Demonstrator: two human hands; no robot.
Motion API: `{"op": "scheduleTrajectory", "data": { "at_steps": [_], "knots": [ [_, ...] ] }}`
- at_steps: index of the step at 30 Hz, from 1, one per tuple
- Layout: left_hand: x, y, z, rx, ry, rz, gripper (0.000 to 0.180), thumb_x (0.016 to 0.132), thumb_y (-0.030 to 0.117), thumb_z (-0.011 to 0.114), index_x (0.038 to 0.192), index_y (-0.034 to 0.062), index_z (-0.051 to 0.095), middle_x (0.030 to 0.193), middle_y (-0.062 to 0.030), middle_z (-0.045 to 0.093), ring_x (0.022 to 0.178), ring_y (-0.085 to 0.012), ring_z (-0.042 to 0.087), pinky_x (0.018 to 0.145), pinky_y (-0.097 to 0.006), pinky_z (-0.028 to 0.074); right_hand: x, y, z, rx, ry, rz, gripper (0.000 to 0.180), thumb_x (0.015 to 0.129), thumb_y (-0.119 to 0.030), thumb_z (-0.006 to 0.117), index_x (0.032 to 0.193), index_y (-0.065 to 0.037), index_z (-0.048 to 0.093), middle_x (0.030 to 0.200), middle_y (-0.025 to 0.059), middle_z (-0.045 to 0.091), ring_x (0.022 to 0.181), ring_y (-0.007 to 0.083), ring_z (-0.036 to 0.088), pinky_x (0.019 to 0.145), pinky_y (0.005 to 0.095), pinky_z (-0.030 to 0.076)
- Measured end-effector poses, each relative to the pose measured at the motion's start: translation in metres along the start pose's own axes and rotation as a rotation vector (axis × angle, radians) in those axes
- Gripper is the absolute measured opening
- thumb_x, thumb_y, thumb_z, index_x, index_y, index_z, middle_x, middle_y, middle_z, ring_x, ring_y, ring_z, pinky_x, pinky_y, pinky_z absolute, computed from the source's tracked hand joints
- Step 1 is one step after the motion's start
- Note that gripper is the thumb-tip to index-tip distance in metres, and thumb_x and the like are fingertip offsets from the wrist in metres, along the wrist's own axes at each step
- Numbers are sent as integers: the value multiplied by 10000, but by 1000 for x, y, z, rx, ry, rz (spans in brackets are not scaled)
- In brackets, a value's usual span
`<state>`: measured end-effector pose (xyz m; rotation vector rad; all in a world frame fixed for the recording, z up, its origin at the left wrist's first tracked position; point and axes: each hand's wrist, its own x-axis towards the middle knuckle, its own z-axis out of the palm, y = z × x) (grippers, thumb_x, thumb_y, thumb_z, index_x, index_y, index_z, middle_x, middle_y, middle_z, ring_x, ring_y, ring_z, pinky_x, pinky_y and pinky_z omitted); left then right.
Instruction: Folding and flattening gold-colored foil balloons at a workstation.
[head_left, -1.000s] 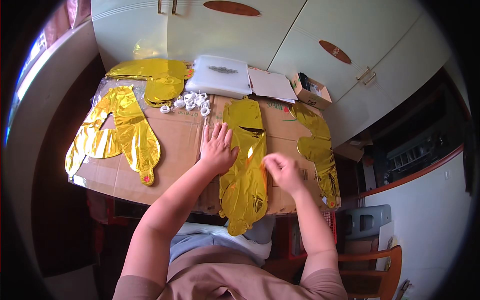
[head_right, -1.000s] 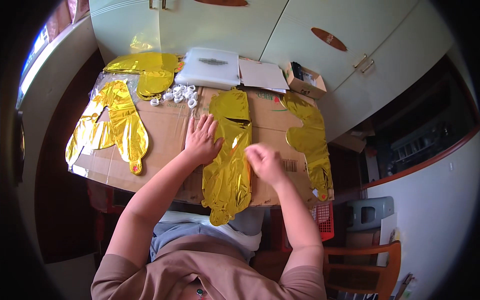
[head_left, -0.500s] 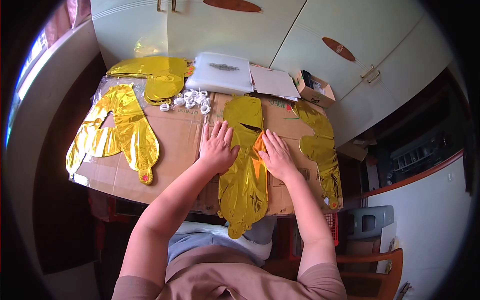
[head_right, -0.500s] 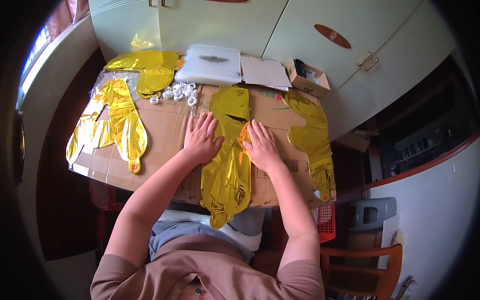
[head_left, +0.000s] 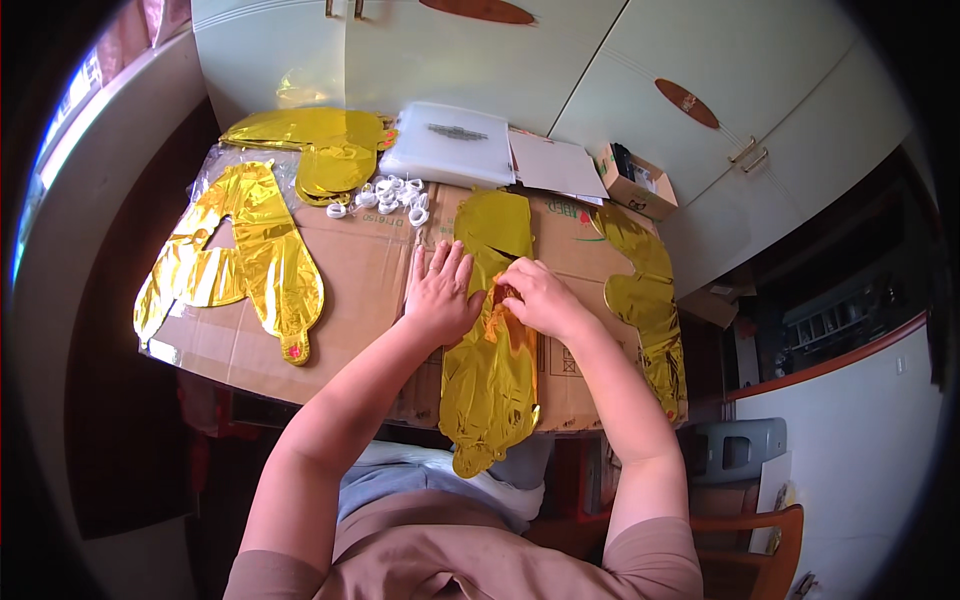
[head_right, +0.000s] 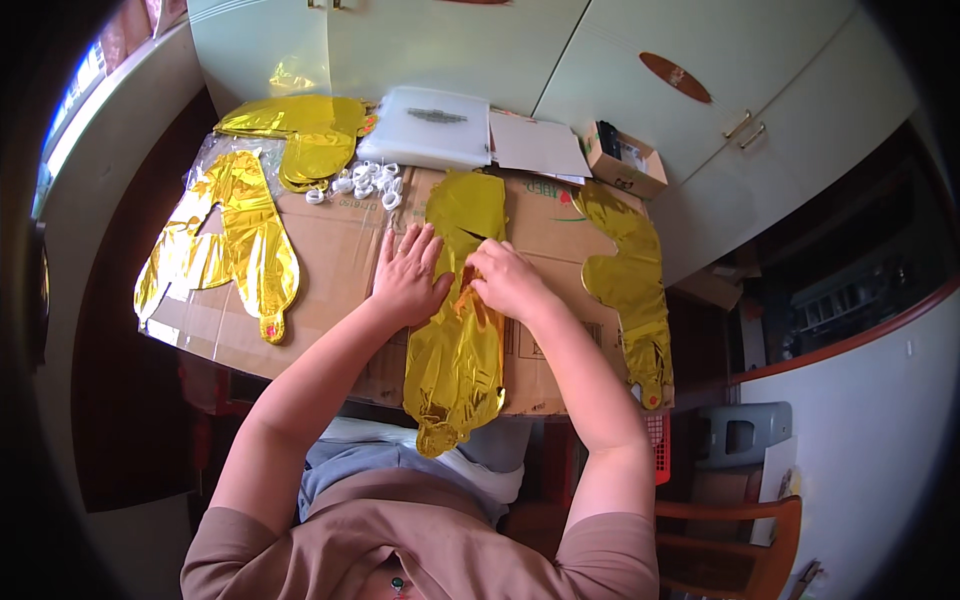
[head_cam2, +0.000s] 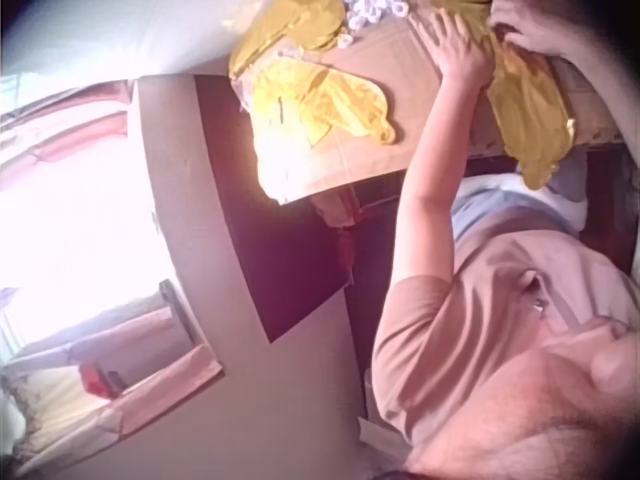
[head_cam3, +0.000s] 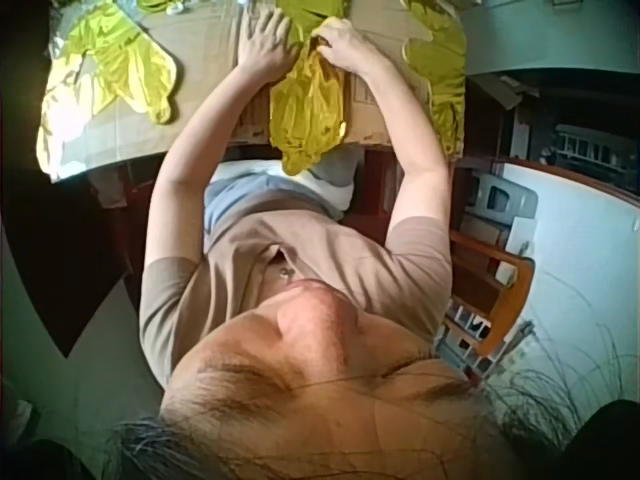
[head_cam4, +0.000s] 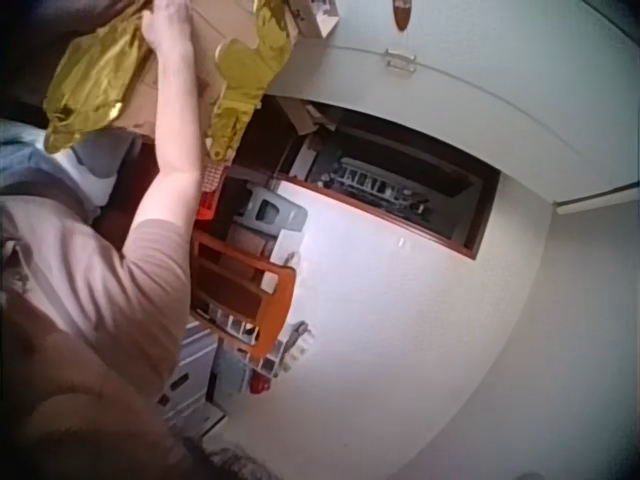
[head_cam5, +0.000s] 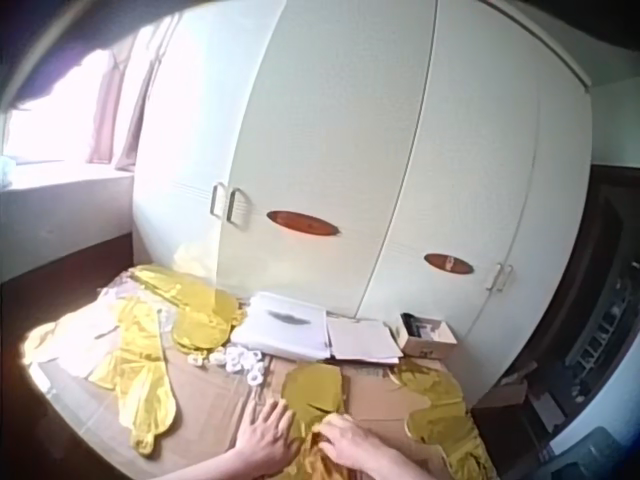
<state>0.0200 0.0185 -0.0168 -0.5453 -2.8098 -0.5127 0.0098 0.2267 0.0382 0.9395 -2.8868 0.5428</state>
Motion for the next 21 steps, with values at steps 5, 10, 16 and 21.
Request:
{"op": "scheduleTrajectory", "data": {
  "at_steps": [5,10,16,21],
  "knots": [
    [-2,-3,1,-4,1,-7,680,975,456,492,1467,-8,422,1583,-207,357,1501,-366,279,1233,-572,101,-10,-1,-3,121,129,38,294,849,-149,733,1116,-40,681,1218,105,634,1111,328,629,966,415,518],
    [0,0,-4,-7,-27,-9,679,976,454,485,1472,-6,419,1589,-204,348,1512,-360,257,1236,-569,95,-20,37,-7,51,328,167,299,897,-188,700,1160,-45,692,1277,127,646,1161,324,628,1010,402,508],
    [0,0,-3,2,-23,-4,684,978,461,484,1477,-2,419,1588,-201,355,1511,-358,261,1233,-569,100,-15,66,18,-59,266,119,440,986,-246,587,1370,-31,584,1505,154,504,1397,359,449,1175,439,341],
    [0,-1,0,1,-5,-12,681,962,463,514,1468,13,436,1590,-185,362,1509,-336,270,1233,-563,94,-11,65,24,-165,181,77,465,1008,-278,537,1411,-48,549,1534,148,470,1427,335,416,1195,458,298]
  ]
}}
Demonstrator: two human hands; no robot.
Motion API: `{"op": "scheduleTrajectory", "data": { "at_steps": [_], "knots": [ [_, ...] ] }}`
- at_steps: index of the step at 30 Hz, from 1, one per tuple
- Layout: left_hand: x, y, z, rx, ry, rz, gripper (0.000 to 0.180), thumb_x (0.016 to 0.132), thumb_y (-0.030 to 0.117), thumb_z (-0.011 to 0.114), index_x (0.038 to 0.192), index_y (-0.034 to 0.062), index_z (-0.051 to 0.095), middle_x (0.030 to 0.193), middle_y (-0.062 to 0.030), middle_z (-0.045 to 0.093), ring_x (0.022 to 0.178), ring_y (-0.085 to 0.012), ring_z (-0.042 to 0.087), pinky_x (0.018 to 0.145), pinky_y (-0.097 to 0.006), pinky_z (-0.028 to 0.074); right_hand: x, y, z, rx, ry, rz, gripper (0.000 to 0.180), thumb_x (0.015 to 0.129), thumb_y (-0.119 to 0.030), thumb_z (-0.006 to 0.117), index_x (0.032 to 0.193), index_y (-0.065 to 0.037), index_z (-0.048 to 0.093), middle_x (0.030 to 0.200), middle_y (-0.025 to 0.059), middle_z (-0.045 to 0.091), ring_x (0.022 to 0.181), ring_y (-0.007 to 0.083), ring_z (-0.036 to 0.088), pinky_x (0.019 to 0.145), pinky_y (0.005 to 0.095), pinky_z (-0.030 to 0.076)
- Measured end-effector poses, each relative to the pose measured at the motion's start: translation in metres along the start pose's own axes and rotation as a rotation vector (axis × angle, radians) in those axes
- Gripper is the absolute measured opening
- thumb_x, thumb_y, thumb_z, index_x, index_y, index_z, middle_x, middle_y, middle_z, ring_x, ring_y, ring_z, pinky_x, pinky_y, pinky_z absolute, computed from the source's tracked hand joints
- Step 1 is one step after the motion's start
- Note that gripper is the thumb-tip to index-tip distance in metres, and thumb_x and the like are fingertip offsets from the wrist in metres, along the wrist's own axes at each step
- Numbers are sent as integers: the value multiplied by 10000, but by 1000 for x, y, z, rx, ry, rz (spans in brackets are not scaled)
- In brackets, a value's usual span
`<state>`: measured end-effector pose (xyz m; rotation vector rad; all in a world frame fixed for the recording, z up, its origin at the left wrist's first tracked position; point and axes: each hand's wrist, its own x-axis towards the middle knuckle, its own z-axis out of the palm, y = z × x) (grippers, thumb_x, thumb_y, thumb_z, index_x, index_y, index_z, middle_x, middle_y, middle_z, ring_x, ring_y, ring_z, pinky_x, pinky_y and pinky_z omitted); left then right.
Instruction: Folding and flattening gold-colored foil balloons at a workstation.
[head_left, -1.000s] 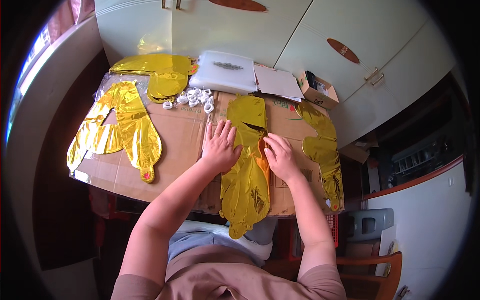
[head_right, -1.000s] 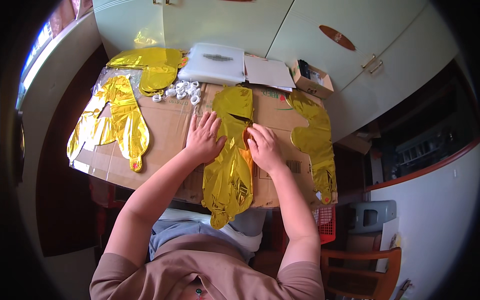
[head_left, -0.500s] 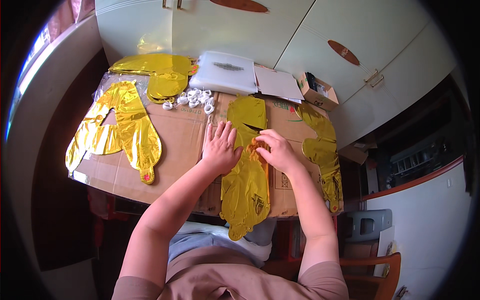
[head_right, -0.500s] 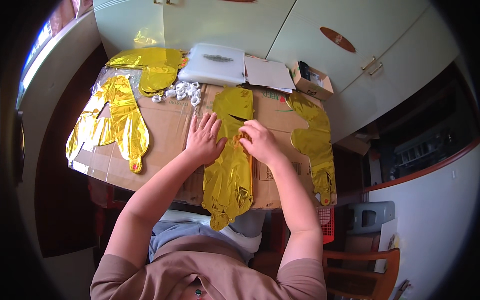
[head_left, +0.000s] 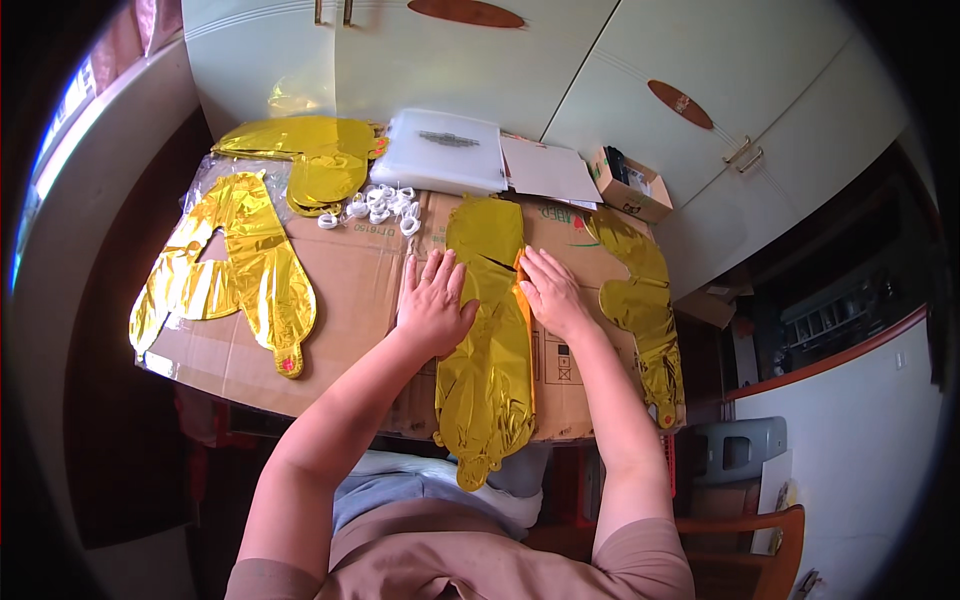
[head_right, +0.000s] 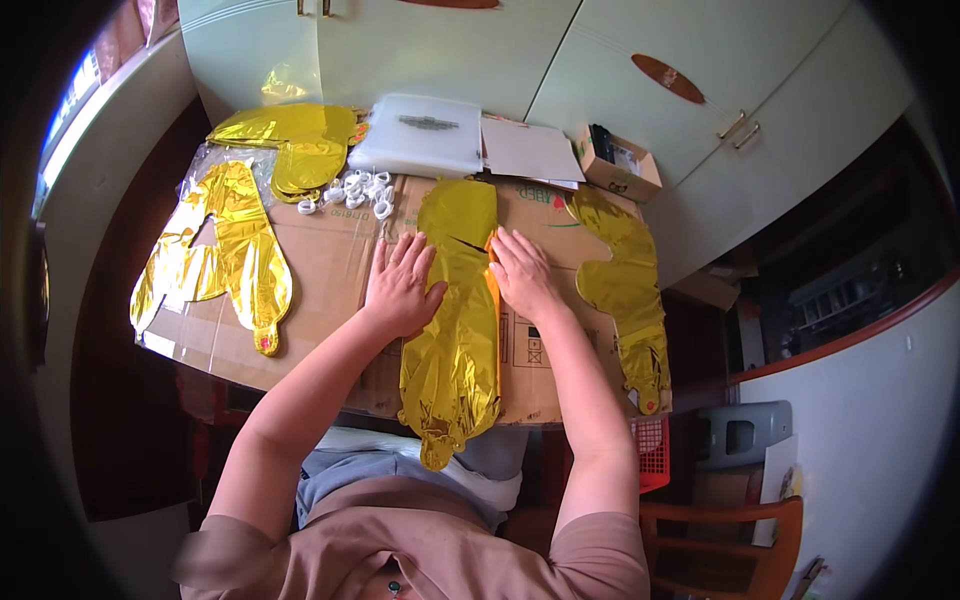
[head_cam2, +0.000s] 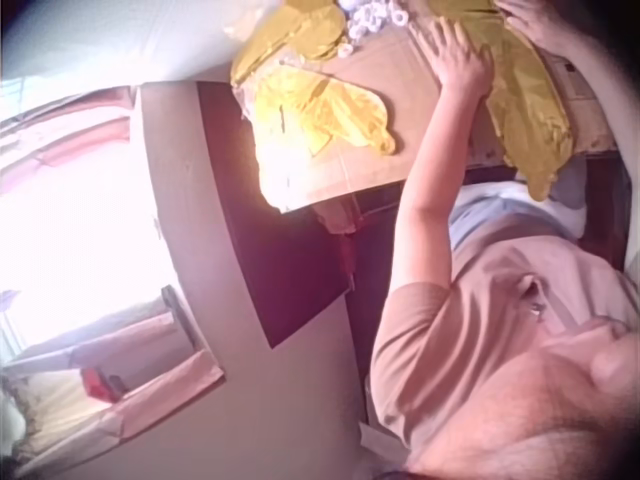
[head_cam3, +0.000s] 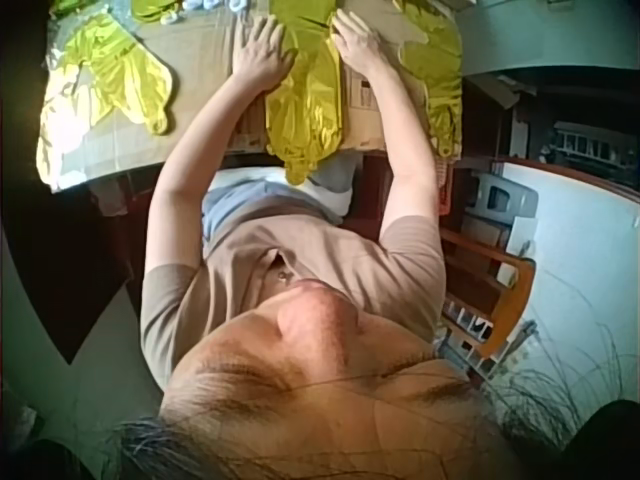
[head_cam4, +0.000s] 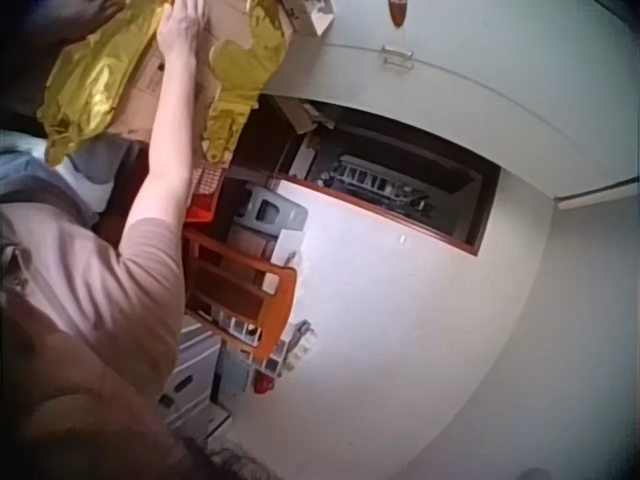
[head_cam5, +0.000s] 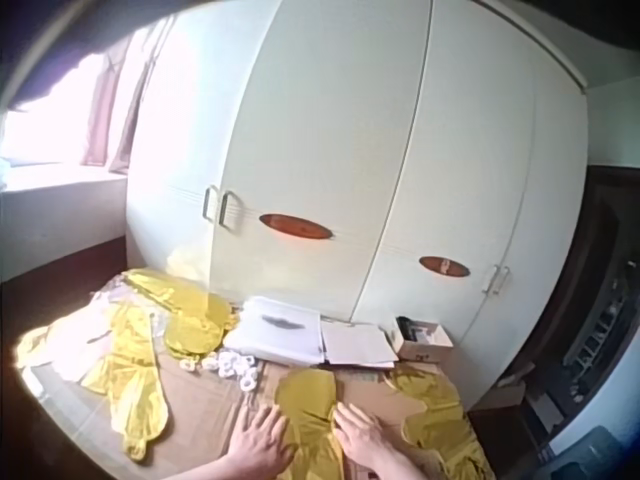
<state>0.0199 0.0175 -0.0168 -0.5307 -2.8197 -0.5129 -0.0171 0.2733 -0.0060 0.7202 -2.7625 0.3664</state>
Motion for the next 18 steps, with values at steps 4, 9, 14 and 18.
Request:
{"op": "scheduleTrajectory", "data": {
  "at_steps": [4,9,14,18],
  "knots": [
    [0,0,-1,0,5,10,681,972,465,500,1467,3,433,1584,-196,365,1506,-353,273,1232,-568,100,3,-4,-8,-45,-51,-11,491,1016,-273,509,1455,-54,499,1574,142,416,1451,326,384,1200,467,285],
    [0,0,0,0,13,3,677,960,460,522,1464,16,438,1585,-182,369,1509,-335,271,1232,-564,94,10,-4,-12,-76,-114,-50,528,1012,-222,488,1506,-48,418,1583,151,393,1465,329,359,1208,446,278],
    [0,2,-2,5,10,9,676,959,461,524,1462,16,443,1583,-179,373,1506,-335,277,1231,-569,91,12,-4,-15,-112,-162,-60,551,1002,-200,484,1521,-46,386,1581,160,391,1466,332,354,1211,436,276],
    [-4,7,-5,7,-28,32,683,968,461,501,1466,-2,438,1579,-206,369,1505,-361,275,1234,-574,86,1,-2,-17,-81,-190,-50,539,1001,-208,480,1509,-44,404,1575,163,398,1462,334,361,1209,439,278]
  ]
}}
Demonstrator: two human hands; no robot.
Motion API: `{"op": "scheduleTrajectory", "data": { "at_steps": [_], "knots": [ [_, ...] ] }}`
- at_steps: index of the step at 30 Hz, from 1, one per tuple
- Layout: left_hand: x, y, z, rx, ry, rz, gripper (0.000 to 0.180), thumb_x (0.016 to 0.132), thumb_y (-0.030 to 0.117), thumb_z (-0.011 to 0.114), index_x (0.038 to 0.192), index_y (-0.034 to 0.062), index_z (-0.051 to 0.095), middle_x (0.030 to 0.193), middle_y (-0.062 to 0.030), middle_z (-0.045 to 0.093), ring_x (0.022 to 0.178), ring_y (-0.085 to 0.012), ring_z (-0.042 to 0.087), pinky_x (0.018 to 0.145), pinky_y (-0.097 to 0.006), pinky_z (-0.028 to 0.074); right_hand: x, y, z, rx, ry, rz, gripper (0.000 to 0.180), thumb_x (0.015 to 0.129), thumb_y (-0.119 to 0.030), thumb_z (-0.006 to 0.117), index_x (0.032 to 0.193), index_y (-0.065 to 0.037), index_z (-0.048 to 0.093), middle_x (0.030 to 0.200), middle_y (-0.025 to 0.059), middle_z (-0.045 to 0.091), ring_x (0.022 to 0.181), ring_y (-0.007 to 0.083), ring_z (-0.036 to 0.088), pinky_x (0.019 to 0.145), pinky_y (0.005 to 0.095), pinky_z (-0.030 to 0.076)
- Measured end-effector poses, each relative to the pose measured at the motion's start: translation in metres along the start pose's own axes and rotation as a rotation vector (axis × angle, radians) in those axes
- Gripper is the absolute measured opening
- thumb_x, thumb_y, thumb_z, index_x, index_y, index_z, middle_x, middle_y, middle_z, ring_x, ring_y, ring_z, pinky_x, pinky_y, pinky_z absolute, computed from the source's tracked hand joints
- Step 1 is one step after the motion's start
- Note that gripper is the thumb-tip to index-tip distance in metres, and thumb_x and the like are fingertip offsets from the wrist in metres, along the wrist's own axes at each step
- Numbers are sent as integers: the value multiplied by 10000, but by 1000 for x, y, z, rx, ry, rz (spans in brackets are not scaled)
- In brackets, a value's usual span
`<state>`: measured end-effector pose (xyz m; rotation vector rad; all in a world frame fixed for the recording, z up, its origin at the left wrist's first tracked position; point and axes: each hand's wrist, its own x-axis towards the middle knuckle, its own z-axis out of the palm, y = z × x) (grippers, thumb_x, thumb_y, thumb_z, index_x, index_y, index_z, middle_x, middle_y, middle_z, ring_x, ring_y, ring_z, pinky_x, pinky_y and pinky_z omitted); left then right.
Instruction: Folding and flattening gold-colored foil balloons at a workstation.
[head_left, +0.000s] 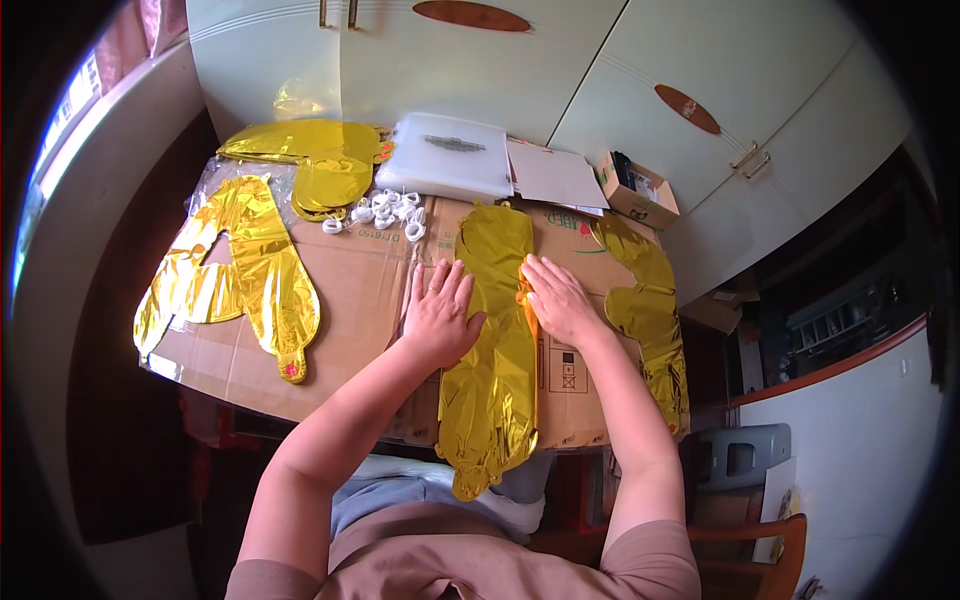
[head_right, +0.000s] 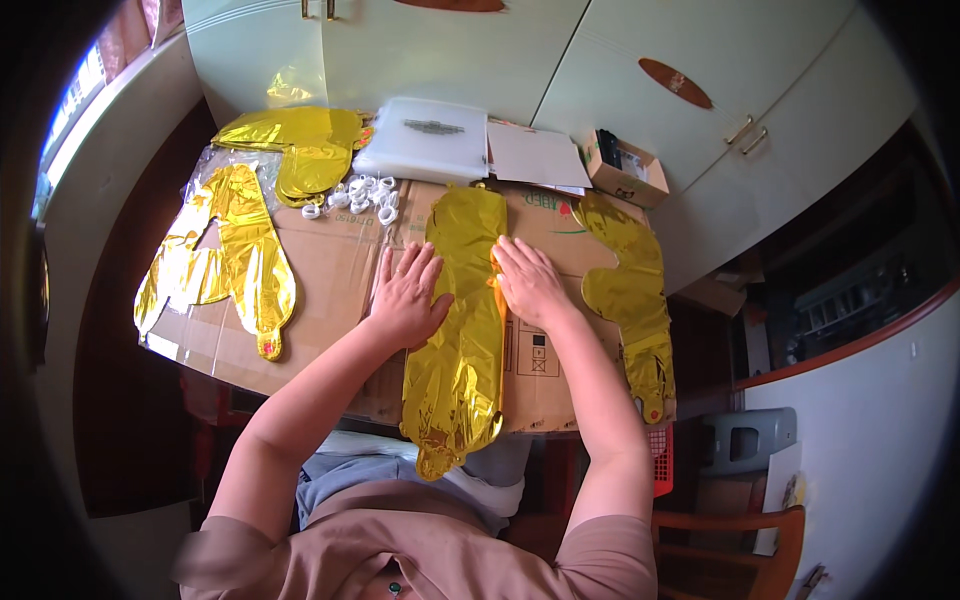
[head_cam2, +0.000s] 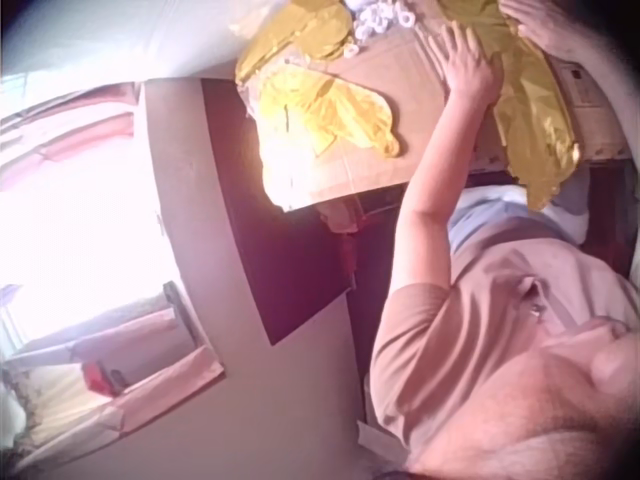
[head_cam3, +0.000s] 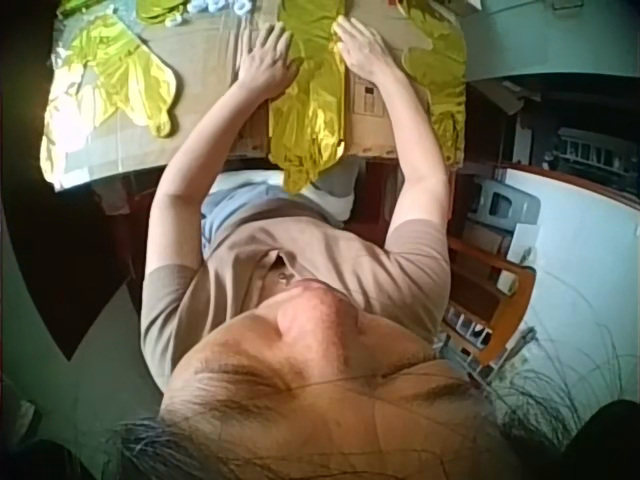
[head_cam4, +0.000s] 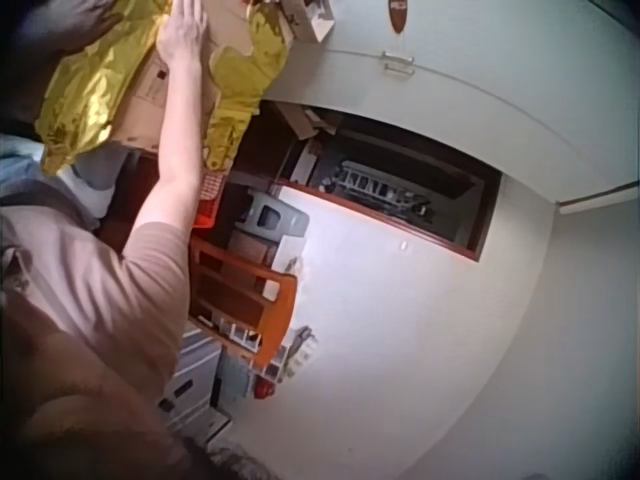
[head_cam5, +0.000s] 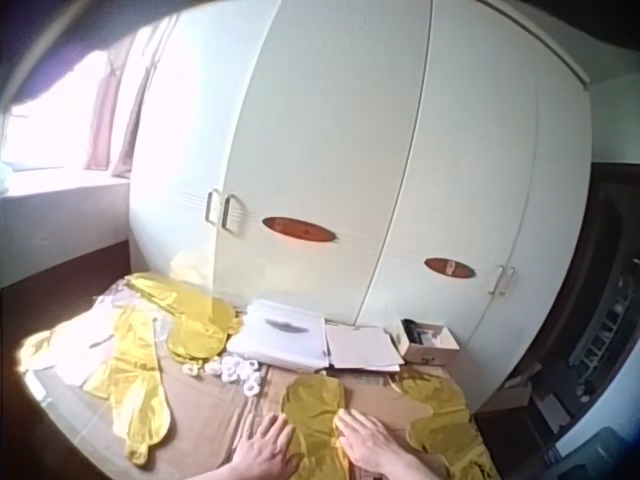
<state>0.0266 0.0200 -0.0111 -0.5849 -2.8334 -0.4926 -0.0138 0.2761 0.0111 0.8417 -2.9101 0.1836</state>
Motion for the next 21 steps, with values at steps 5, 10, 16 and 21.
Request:
{"op": "scheduleTrajectory", "data": {
  "at_steps": [5,10,16,21],
  "knots": [
    [-8,14,3,11,-18,18,674,966,447,505,1462,-6,440,1574,-212,372,1504,-368,273,1234,-576,82,-14,1,-3,72,39,17,495,1003,-227,491,1460,-37,474,1540,163,450,1439,334,398,1197,444,299],
    [-2,14,4,-12,-15,20,680,970,457,491,1464,-7,436,1580,-210,364,1507,-367,263,1236,-576,72,7,19,0,229,133,62,472,1010,-276,493,1421,-46,528,1522,143,484,1434,318,412,1197,448,298],
    [-4,14,3,-22,-19,27,686,974,461,479,1478,-3,428,1588,-209,351,1514,-364,250,1237,-573,58,38,26,12,120,72,130,476,1011,-296,500,1427,-64,526,1531,136,473,1443,314,398,1196,447,291],
    [-5,11,10,-33,46,48,682,952,446,548,1450,-8,444,1567,-213,380,1497,-393,271,1224,-592,82,49,36,16,103,80,130,477,1003,-304,512,1415,-65,537,1528,138,477,1436,312,406,1190,446,298]
  ]
}}
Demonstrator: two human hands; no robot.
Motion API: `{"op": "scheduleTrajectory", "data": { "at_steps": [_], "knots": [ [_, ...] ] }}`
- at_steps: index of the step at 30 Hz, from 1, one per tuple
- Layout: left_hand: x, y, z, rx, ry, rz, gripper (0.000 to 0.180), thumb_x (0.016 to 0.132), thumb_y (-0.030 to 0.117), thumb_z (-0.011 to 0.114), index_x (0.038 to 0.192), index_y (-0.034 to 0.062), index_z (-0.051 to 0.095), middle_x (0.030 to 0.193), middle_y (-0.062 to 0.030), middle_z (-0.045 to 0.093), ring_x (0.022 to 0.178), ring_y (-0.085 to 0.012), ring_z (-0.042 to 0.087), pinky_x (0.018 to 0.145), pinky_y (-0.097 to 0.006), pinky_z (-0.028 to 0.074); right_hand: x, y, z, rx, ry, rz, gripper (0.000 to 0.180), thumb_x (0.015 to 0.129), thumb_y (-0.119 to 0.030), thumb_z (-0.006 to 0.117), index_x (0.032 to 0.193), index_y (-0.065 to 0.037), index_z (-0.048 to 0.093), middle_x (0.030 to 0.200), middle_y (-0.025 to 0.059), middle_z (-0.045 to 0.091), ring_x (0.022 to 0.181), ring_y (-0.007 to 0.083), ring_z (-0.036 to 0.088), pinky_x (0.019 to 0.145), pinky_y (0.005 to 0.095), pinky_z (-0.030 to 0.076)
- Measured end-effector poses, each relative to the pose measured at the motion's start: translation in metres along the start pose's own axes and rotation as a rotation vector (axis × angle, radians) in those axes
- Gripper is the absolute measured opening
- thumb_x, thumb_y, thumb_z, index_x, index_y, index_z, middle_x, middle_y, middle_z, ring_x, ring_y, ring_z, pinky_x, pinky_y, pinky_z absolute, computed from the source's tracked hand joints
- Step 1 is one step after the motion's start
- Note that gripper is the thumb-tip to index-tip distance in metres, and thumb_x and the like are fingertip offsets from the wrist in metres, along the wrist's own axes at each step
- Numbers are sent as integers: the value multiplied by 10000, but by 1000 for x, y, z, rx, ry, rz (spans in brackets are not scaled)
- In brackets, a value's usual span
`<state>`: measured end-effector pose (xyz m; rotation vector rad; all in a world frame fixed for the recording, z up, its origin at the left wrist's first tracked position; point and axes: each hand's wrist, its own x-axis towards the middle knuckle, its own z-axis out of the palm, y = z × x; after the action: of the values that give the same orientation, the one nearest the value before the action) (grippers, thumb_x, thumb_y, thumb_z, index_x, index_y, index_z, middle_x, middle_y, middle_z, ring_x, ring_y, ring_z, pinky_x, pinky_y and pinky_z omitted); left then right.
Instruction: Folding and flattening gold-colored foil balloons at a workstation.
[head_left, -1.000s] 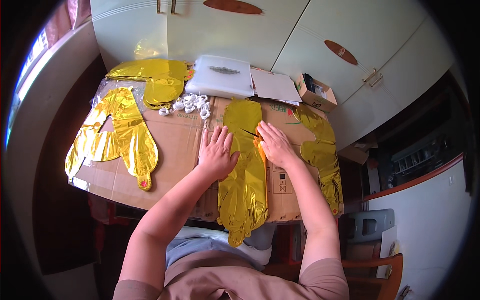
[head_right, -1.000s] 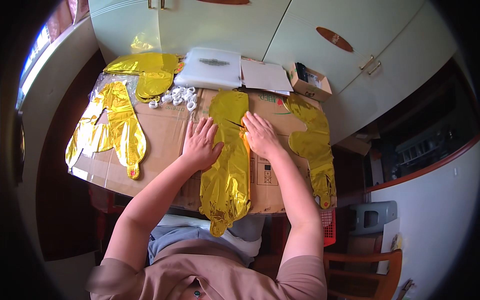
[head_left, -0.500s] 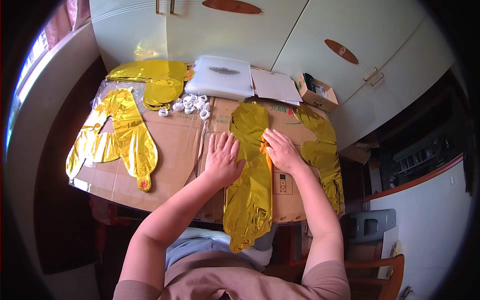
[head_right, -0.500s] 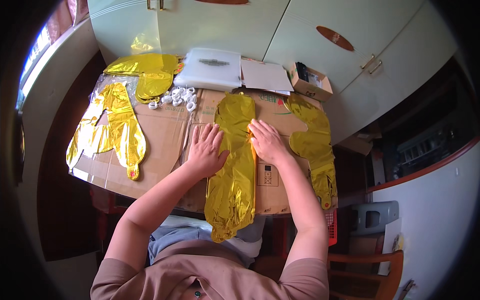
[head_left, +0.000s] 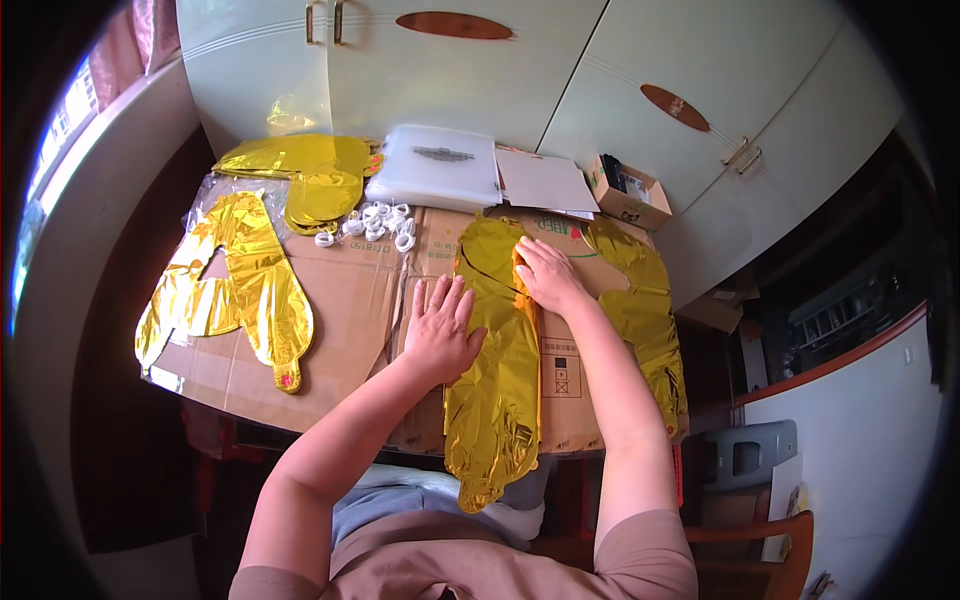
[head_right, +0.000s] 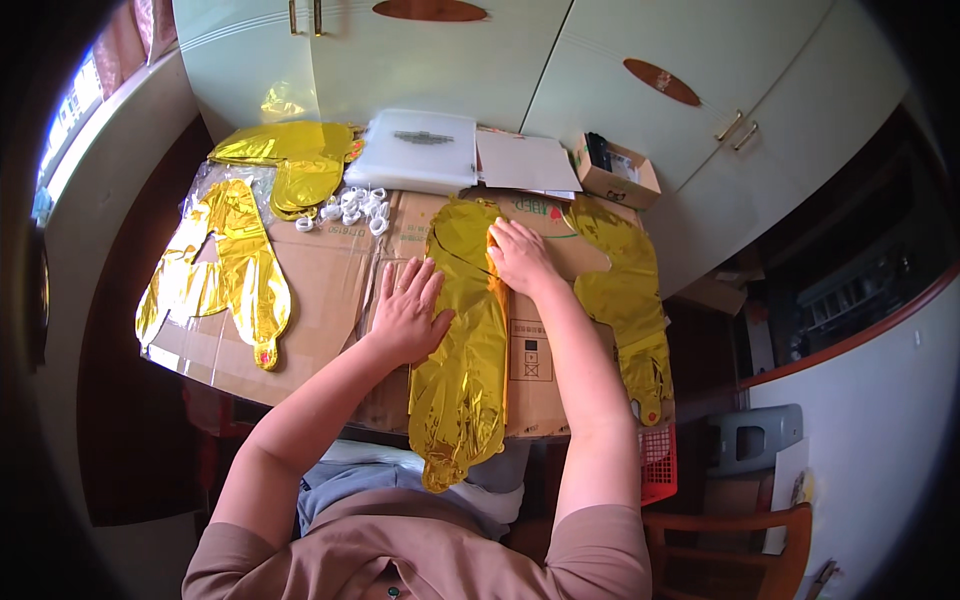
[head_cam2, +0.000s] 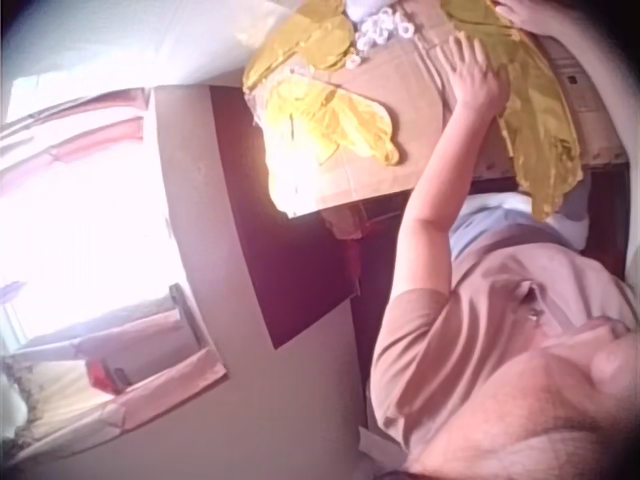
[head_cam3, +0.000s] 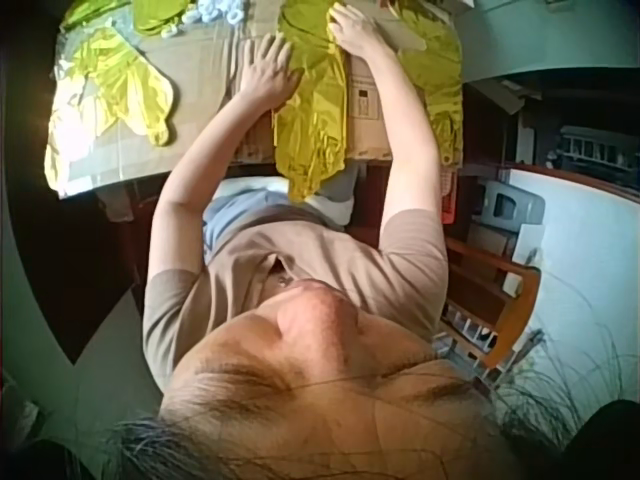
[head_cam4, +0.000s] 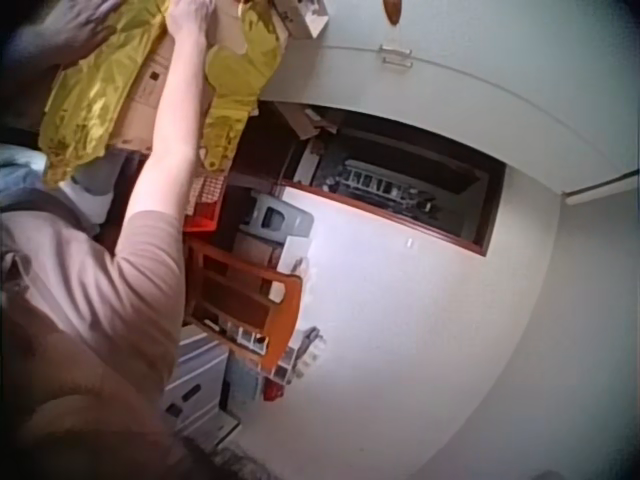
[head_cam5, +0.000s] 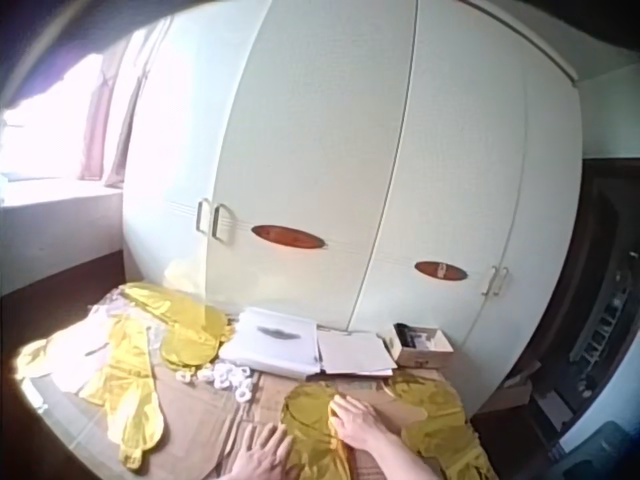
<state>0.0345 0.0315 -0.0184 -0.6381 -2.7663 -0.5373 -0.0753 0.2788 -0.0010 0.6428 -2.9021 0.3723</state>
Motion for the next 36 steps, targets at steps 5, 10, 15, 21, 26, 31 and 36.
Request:
{"op": "scheduleTrajectory", "data": {
  "at_steps": [5,10,15,21,26,31,36],
  "knots": [
    [0,2,-4,9,-64,-20,688,974,458,483,1480,-4,425,1590,-211,345,1514,-365,247,1237,-574,59,3,9,1,125,56,-21,437,973,-252,559,1356,-44,584,1470,155,535,1384,329,469,1166,441,346],
    [0,1,-3,2,-47,-19,686,974,459,486,1478,-3,428,1588,-213,349,1513,-366,249,1237,-574,60,7,14,6,117,131,-78,405,941,-200,596,1306,-28,616,1429,183,565,1340,348,512,1148,433,382],
    [3,2,-5,-6,-50,-19,682,968,457,505,1470,0,431,1583,-208,357,1510,-371,253,1233,-579,70,8,13,0,121,117,-61,393,942,-212,606,1284,-19,629,1425,194,564,1329,353,522,1138,426,396],
    [1,-1,-1,-3,-27,-23,676,960,453,535,1459,8,432,1575,-203,369,1506,-377,259,1227,-587,84,-26,-9,-28,324,221,79,377,989,-210,573,1298,2,612,1424,214,557,1318,369,529,1116,418,420],
    [3,2,-4,-16,-43,-26,670,964,446,527,1464,11,430,1580,-203,363,1509,-371,253,1228,-583,82,-76,-12,-17,69,134,41,430,1036,-292,507,1367,-28,582,1496,193,500,1402,364,448,1189,483,311],
    [3,1,-4,-16,-29,-24,663,963,444,529,1456,9,441,1571,-190,382,1506,-366,262,1227,-585,85,-90,-37,-14,20,64,-42,483,1039,-321,493,1423,-31,531,1559,182,422,1458,351,368,1219,509,230],
    [3,0,-3,-30,-2,-19,623,967,423,528,1429,9,468,1562,-192,394,1498,-370,278,1226,-584,93,-89,-38,-10,-32,91,-90,480,1035,-332,504,1414,-40,539,1569,218,379,1453,403,344,1203,528,241]
  ]
}}
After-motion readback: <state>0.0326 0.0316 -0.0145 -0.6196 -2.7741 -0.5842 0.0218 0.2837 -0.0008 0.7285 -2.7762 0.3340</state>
